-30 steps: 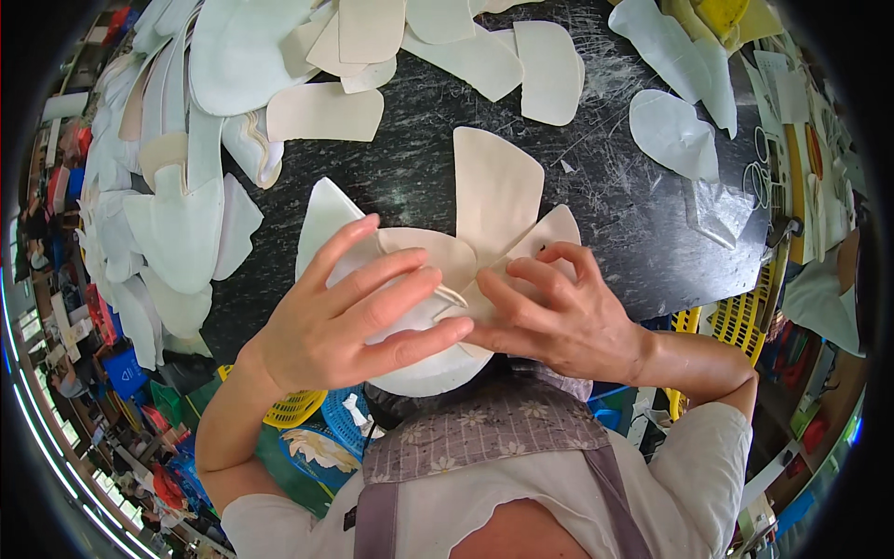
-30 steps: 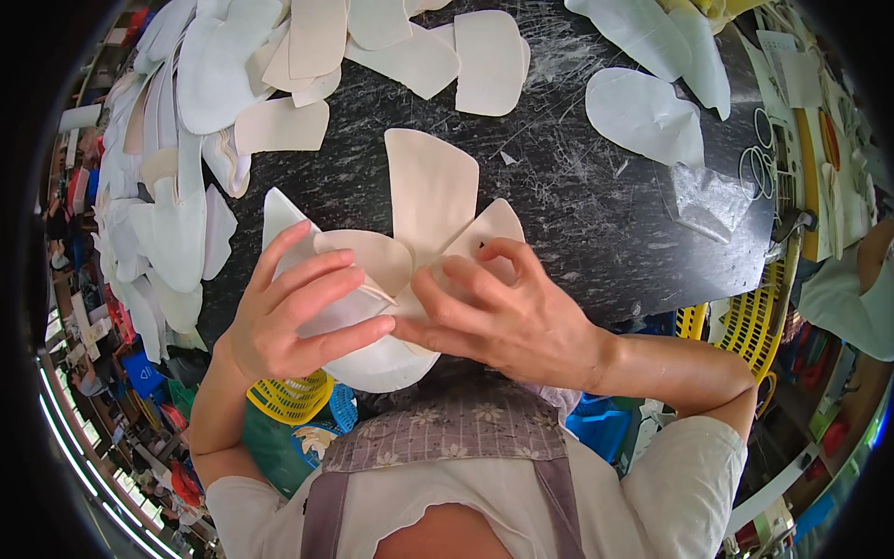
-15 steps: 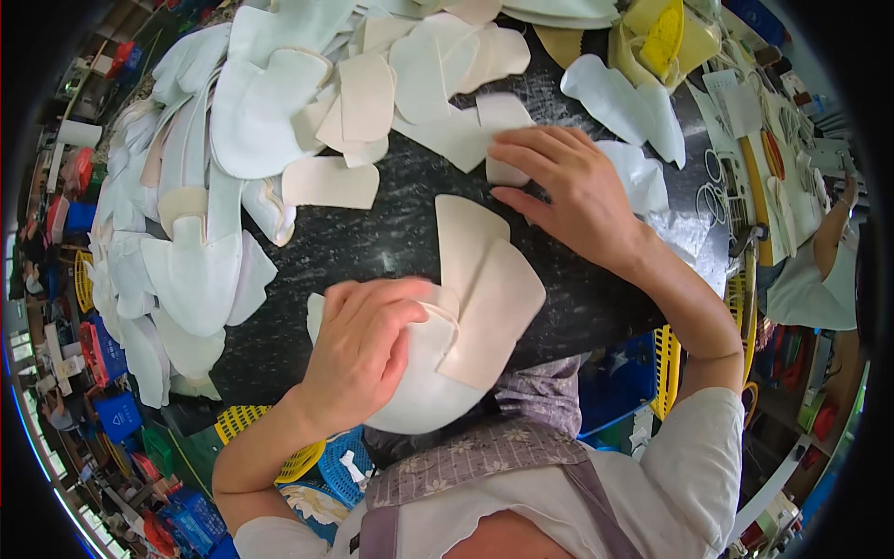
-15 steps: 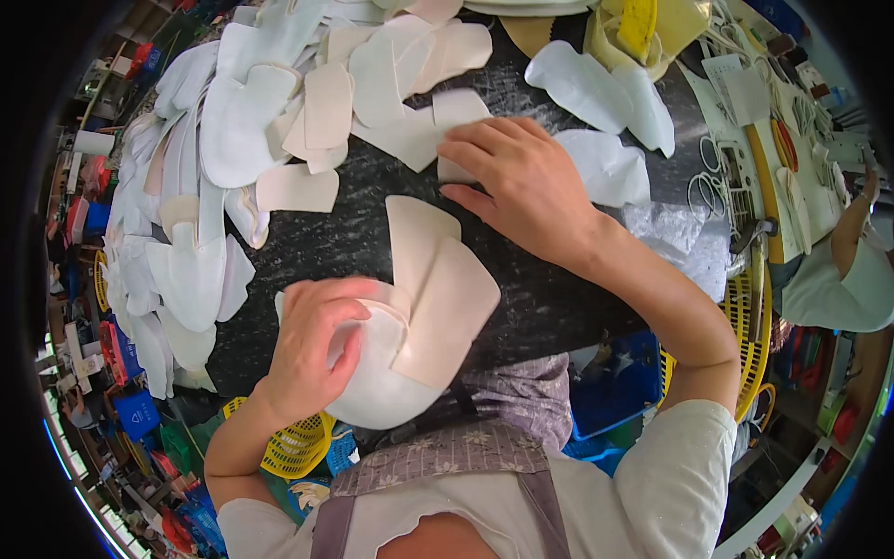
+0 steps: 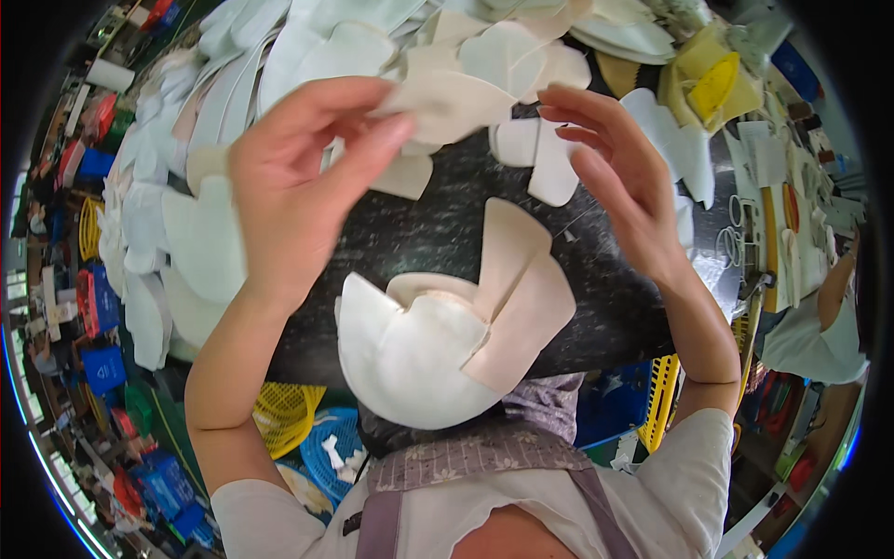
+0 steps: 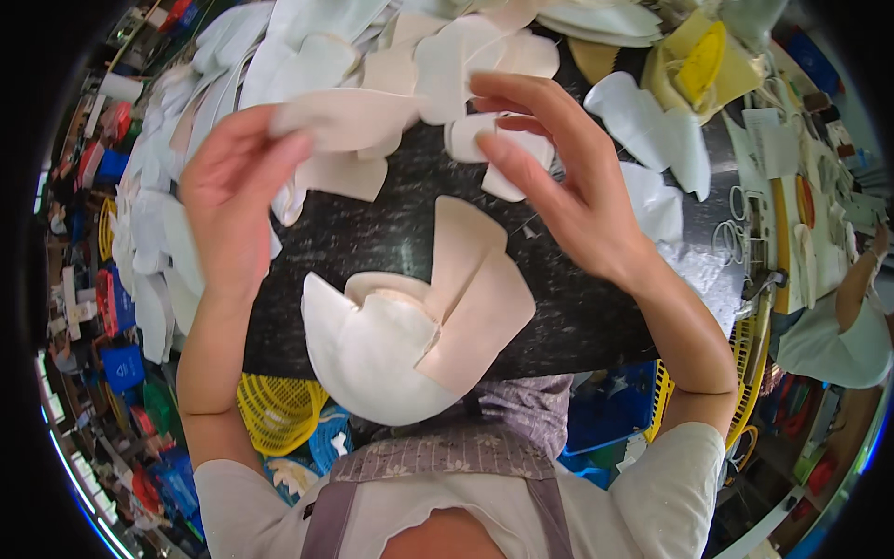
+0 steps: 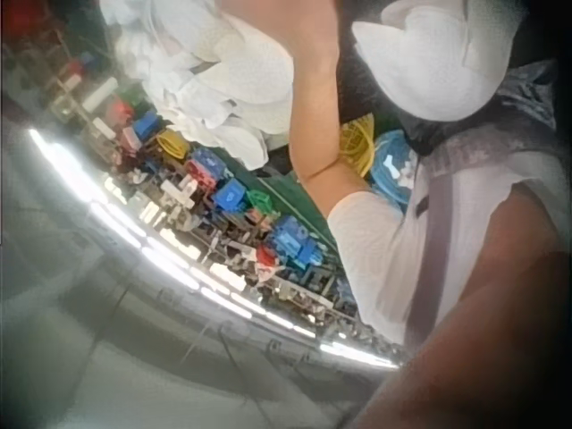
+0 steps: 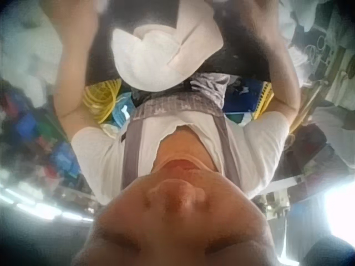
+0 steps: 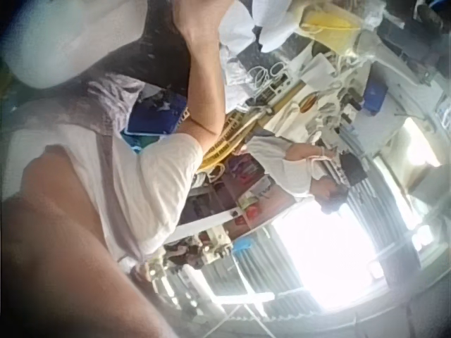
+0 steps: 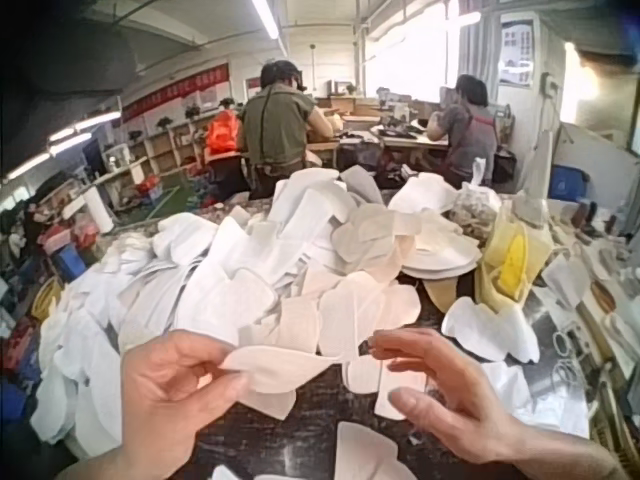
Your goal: The person retrieves shoe component pieces from a basket, aligns and layers foam and fabric pieces together by hand, and applies adhesive with a small brush to join the components.
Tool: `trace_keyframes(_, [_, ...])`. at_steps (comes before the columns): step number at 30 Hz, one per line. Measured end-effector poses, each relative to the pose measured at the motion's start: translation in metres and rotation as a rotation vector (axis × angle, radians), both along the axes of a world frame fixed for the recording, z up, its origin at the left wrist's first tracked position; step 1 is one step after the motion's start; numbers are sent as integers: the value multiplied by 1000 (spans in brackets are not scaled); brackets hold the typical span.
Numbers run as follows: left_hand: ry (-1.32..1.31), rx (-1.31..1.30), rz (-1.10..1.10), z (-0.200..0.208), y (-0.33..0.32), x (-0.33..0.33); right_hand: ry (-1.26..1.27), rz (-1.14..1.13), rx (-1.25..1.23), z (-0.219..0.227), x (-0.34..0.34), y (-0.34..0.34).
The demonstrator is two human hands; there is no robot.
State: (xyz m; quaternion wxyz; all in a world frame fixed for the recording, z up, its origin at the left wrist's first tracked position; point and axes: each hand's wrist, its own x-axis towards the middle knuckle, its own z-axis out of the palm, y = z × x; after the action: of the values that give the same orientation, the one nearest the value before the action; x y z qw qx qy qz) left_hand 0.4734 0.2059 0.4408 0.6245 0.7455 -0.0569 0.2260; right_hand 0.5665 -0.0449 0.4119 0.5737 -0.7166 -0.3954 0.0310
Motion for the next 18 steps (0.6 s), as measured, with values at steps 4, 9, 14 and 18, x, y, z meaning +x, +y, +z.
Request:
trace_keyframes(4, [365,-590,-130,-5,-11,-76,398,333,-97,17,-64,11])
trace_keyframes(9, [608,-581,-206,-30,-22,-138,465,308,-236,-8,-119,0])
trace_keyframes(14, [498,-583,-365,-30,-23,-146,346,323,-194,6,-125,2])
trace_keyframes(18, [412,-185,-218,-42,-21,-134,320,188,-222,-14,-134,-5])
